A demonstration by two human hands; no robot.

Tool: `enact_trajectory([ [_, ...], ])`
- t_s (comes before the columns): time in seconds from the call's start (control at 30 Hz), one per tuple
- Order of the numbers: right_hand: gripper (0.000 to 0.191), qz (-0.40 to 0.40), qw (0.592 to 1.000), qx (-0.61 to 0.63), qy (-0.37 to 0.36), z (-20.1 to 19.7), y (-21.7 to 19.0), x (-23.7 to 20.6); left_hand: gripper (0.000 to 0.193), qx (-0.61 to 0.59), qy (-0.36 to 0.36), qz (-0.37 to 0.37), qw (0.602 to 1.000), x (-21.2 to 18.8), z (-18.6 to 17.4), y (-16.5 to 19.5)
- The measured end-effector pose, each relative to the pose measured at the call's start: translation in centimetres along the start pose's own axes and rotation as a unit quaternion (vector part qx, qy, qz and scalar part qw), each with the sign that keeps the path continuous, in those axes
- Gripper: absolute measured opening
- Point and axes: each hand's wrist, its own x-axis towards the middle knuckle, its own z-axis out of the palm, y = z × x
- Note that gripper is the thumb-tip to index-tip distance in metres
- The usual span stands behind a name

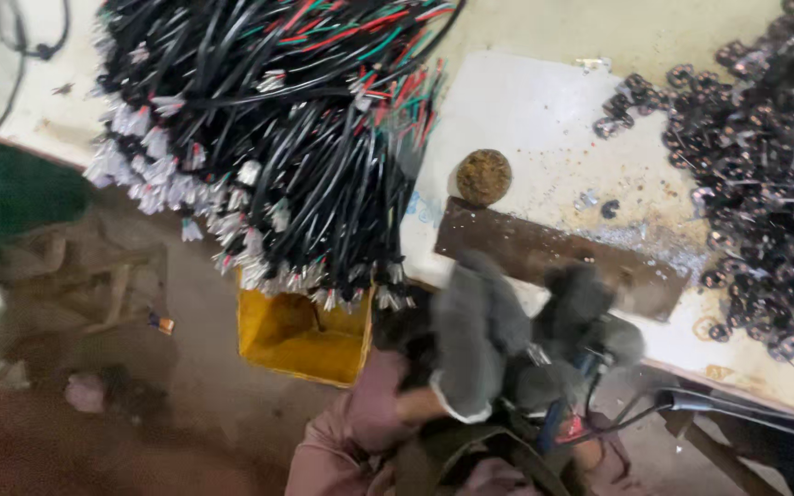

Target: The person solders wire ends to small connector components at a workbench. They hold a wire in one hand and a soldering iron in the other, apply solder to the joint on a metal plate, then set the finished connector aside and pick up the next wire, repeating the cycle.

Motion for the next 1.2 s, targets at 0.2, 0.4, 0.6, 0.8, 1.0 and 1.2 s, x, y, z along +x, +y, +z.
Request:
enact_trajectory([
  [0.2, 0.018, 0.126, 0.978, -0.018, 0.163, -0.3, 1.4, 1.5, 0.031, 0.314, -0.398, -0.202, 0.838, 2.0, -5.7, -2.7],
  [0.4, 0.017, 0.128, 0.991, -0.014, 0.026, 0.1, 0.2, 0.7, 0.017, 0.367, -0.197, -0.067, 0.906, 1.5, -4.9, -5.6],
  [0.6, 0.021, 0.041, 0.992, -0.119, -0.018, -0.8, 1.6, 2.6, 0.017, 0.268, -0.112, -0.11, 0.95, 1.7, -3.9, -4.9],
  [0.8, 0.044, 0.152, 0.986, -0.028, -0.063, -1.0, 0.2, 2.6, 0.016, 0.32, -0.171, -0.041, 0.931, 0.7, -3.7, -4.9],
  [1.0, 0.047, 0.202, 0.968, 0.147, 0.033, 0.4, -0.7, 1.7, 0.016, 0.308, -0.069, 0.06, 0.947, 0.6, -3.0, -5.1],
  [1.2, 0.042, 0.189, 0.981, 0.041, -0.017, -0.6, -1.7, 1.8, 0.018, 0.314, -0.129, 0.001, 0.941, 0.3, -3.4, -5.0],
])
